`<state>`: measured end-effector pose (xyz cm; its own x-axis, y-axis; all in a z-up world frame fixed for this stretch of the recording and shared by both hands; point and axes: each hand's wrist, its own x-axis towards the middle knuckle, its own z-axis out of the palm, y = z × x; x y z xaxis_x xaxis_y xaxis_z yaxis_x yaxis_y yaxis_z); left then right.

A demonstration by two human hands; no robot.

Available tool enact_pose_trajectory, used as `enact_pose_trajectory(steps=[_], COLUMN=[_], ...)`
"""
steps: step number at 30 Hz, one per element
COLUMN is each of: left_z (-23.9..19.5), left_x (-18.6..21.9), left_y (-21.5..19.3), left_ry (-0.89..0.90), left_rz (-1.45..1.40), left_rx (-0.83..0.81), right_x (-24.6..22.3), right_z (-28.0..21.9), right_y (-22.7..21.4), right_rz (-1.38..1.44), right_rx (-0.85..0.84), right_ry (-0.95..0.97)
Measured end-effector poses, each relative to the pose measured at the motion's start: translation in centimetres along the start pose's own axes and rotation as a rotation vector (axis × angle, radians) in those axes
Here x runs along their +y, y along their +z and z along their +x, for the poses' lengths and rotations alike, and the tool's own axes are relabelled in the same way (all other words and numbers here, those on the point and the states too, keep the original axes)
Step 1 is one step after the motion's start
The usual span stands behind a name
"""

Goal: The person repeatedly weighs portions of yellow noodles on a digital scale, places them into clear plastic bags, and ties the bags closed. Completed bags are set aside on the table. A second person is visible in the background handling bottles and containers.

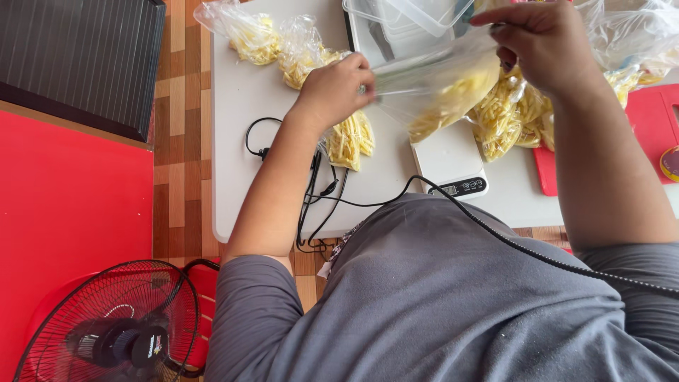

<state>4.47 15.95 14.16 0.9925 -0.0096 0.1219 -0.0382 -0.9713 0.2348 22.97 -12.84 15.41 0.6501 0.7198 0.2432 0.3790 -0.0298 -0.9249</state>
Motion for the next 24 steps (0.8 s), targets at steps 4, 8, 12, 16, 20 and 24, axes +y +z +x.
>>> enact_pose_trajectory(steps=[4, 8, 12, 16, 20, 24], left_z=[2.4, 5.3, 7.0, 6.0, 4.7, 5.7], left_x=[1.2, 4.8, 7.5, 5.6, 4.0, 6.4], left_y=[-0.1, -0.1, -0.9, -1.1, 3.7, 12.1], left_ry=[0.162, 0.215, 0.274, 0.342, 0.183, 0.271], left_rz=[-0.570, -0.592, -0.449, -0.779, -0.671, -0.711], left_rx=[0.367, 0.443, 0.559, 0.595, 0.032, -0.049], right_x=[1.7, 3.5, 3.3, 0.6, -2.4, -3.8], right_z=[-1.7, -1.1, 0.5, 0.9, 0.7, 0.5], right_y=[-1.9, 0.2, 4.8, 6.1, 6.3, 8.1], right_rz=[-0.392, 0.477, 0.870, 0.915, 0.775, 0.560], right_rx=[0.206, -0.043, -0.213, -0.181, -0.247, -0.380], right_ry=[-0.299, -0.290, -0.038, -0.063, -0.076, -0.042])
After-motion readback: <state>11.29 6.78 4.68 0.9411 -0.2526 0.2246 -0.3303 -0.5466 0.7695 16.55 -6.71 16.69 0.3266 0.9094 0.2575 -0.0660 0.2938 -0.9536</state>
